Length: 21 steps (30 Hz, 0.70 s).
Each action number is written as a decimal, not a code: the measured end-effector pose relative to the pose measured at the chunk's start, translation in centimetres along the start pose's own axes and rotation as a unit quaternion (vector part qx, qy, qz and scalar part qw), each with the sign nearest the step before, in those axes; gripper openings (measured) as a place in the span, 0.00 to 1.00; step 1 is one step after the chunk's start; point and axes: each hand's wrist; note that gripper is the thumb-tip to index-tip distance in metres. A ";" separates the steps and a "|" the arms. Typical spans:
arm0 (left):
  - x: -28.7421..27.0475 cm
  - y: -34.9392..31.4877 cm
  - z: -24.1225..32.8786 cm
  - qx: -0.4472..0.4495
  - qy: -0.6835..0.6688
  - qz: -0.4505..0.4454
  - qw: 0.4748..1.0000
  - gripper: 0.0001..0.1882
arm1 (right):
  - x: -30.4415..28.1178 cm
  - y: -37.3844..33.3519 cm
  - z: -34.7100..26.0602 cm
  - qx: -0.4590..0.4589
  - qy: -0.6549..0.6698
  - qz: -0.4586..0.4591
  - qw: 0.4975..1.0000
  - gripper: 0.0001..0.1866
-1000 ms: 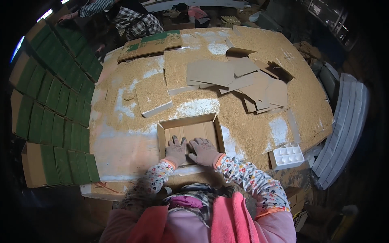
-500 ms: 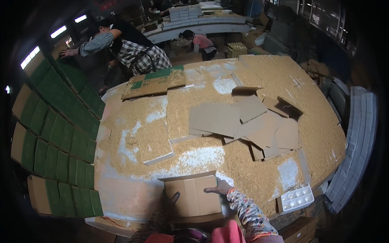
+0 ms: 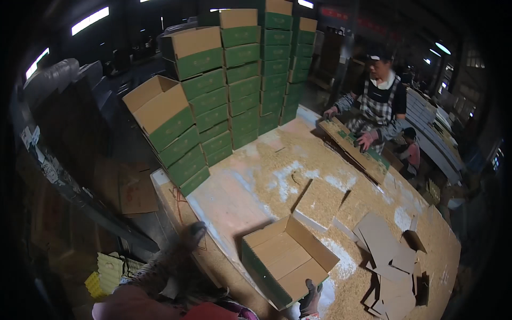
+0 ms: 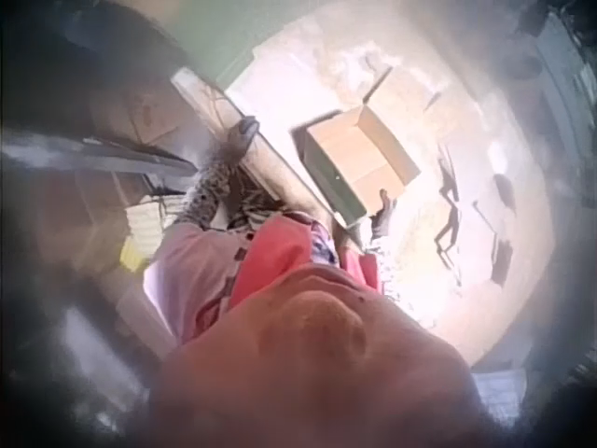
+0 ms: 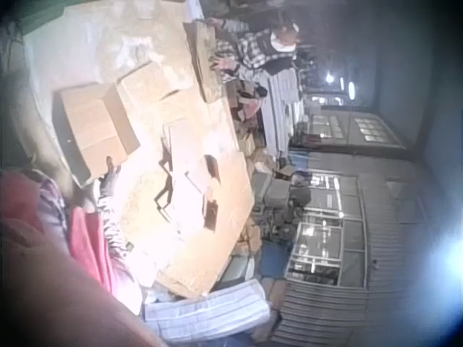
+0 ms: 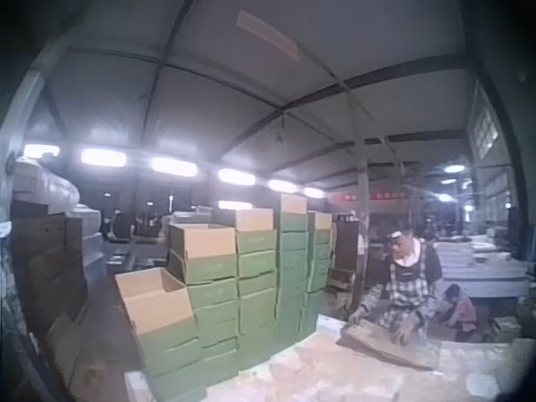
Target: The person assembles cardboard boxes by folding flaps and inserting a foam tray filled with small items, then places the completed boxes into a stack.
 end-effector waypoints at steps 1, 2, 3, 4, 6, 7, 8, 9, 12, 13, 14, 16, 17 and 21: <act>-5.1 2.2 -1.4 0.075 -0.042 0.121 0.989 0.17 | -0.5 2.4 2.5 -0.101 -0.040 -0.059 0.992 0.27; -10.6 5.0 -1.1 0.109 0.060 0.201 0.972 0.19 | 1.9 2.6 1.8 -0.100 -0.005 -0.046 0.994 0.24; -15.3 7.7 3.5 0.114 0.018 0.288 0.950 0.21 | 4.3 2.4 -0.2 -0.136 -0.042 -0.069 0.987 0.23; -19.3 9.9 8.3 0.186 -0.024 0.357 0.915 0.20 | 7.5 1.6 -2.4 -0.172 -0.075 -0.088 0.978 0.22; -29.1 20.9 5.7 0.279 -0.127 0.463 0.832 0.22 | 17.7 1.1 -8.1 -0.114 0.129 -0.174 0.969 0.24; -31.6 24.7 7.7 0.280 -0.253 0.462 0.802 0.22 | 22.8 1.1 -10.2 -0.178 0.115 -0.183 0.960 0.24; -34.9 26.7 9.1 0.272 -0.365 0.462 0.761 0.22 | 28.0 0.4 -11.6 -0.230 0.099 -0.199 0.948 0.24; -39.0 31.3 5.9 0.228 -0.499 0.317 0.773 0.21 | 33.3 0.2 -12.7 -0.181 0.163 -0.215 0.946 0.24; -40.3 36.4 1.5 0.389 -0.362 -0.146 0.834 0.25 | 46.5 4.7 -13.5 -0.288 0.115 -0.143 0.940 0.25; -40.3 38.3 -0.9 0.336 -0.399 0.088 0.849 0.24 | 53.1 3.6 -13.4 -0.311 0.076 -0.178 0.930 0.28; -40.5 40.2 -3.3 0.267 -0.411 0.323 0.810 0.22 | 59.1 2.2 -13.1 -0.331 0.038 -0.218 0.917 0.32; -37.5 38.4 4.9 0.091 -0.632 0.279 0.717 0.23 | 63.0 6.4 -15.2 -0.254 -0.046 -0.254 0.932 0.33; -36.3 38.3 5.3 0.100 -0.487 0.377 0.782 0.23 | 64.7 7.2 -16.0 -0.153 -0.100 -0.316 0.931 0.35; -36.5 38.2 3.3 0.156 -0.167 0.462 0.857 0.22 | 65.8 8.4 -17.9 0.067 -0.146 -0.415 0.896 0.37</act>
Point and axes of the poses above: each hand's wrist, its own y-axis towards the middle knuckle, its own x-axis out of the palm, z = x × y, and after that the axes turned 2 degrees about -x, right-handed
